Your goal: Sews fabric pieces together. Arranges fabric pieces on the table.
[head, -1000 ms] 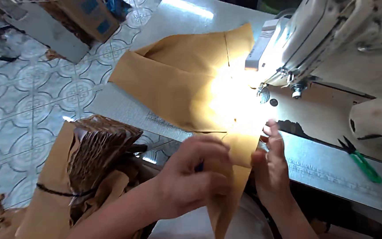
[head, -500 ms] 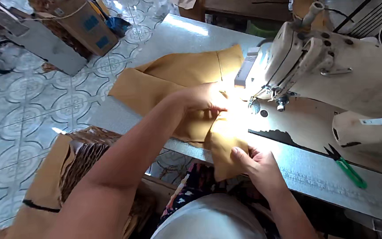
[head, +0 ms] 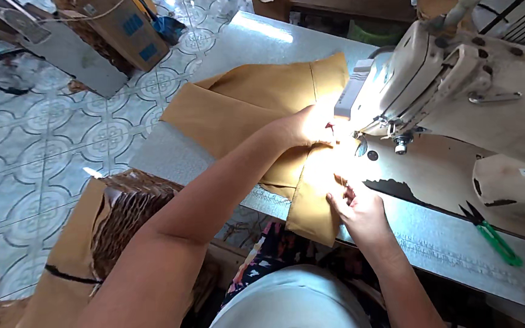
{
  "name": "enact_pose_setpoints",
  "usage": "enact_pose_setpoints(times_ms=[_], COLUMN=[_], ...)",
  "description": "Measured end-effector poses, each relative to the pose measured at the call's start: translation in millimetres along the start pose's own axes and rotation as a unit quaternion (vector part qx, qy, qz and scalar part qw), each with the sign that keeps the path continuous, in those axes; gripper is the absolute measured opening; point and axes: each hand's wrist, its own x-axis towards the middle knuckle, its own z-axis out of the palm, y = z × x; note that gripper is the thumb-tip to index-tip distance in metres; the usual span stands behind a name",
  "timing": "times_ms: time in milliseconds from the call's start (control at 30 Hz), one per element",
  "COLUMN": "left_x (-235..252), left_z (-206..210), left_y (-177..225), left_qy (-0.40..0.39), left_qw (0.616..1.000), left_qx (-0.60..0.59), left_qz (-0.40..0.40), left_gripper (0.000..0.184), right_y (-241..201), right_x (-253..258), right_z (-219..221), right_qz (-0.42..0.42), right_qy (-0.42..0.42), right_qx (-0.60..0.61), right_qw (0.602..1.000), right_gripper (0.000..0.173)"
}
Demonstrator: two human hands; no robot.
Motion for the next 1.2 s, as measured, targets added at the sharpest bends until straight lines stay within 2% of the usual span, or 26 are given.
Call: enact_pose_setpoints(times_ms=[67,167,300,367,467,633,767,1200], left_x=[0,1,-4,-9,-24,-34,-34,-30], left_z=[3,13,41,51,57,67,72,77], left_y=[3,1,-20,-25,-17,-11,-9,-9], left_qy=[-0.015,-0.016,0.103,0.147,0.150,0.172,0.191,0.233], left_qw=[0.998,0.991,0.974,0.966,0.970,0.967,0.961,0.939], left_qx=[0.054,0.111,0.121,0.118,0.122,0.161,0.188,0.233], left_qz=[0.039,0.070,0.163,0.179,0.148,0.099,0.065,0.096], left_gripper=[0.004,0.013,0.013,0.017,0.022,0.026,0.026,0.027], right_y=[0,-1,-7,-8,-14,-12,-11,-11], right_x=[1,0,-4,-10,-23,-35,-33,-29], right_z=[1,2,5,6,3,7,11,12], right_qz=[-0.011,-0.037,-0.046,-0.052,-0.037,-0.044,-0.030,-0.015], right_qy=[0.004,0.009,0.014,0.017,-0.011,0.004,0.024,0.024], right_qx=[-0.022,-0.062,-0.122,-0.138,-0.139,-0.148,-0.169,-0.169], right_qw=[1.000,0.997,0.991,0.989,0.990,0.988,0.985,0.985], right_gripper=[0.039,0.039,0.040,0.039,0.038,0.041,0.053,0.048])
